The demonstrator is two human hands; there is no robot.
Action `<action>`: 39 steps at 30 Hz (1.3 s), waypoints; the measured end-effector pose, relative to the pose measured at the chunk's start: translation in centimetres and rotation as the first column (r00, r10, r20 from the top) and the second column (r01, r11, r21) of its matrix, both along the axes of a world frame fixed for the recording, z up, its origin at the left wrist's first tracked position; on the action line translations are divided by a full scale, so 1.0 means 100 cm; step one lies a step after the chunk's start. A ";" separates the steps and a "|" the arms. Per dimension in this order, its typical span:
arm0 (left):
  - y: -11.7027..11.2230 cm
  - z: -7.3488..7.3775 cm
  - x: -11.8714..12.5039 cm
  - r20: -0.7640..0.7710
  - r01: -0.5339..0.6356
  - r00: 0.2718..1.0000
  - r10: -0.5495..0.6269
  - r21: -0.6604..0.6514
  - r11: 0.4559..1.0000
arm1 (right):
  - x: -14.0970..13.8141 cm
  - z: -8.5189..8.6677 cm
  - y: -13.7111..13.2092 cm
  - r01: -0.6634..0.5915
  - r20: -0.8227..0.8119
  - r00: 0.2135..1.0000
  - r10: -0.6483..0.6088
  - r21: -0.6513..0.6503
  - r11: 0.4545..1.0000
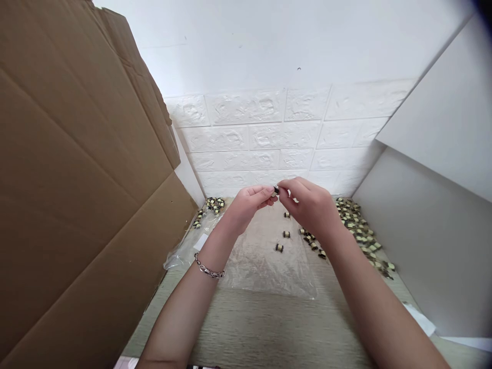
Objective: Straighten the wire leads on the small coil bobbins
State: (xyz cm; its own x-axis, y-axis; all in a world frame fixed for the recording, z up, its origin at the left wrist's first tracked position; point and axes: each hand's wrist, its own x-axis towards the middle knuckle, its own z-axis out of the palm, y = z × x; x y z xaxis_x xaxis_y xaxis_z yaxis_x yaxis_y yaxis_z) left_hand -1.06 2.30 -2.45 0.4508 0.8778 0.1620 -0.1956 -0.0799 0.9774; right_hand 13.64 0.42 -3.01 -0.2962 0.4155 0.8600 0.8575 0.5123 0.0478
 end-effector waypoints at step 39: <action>-0.004 -0.001 0.006 0.044 -0.201 0.980 0.196 0.159 0.967 | -0.012 -0.002 -0.003 0.004 -0.154 0.988 -0.008 -0.026 1.000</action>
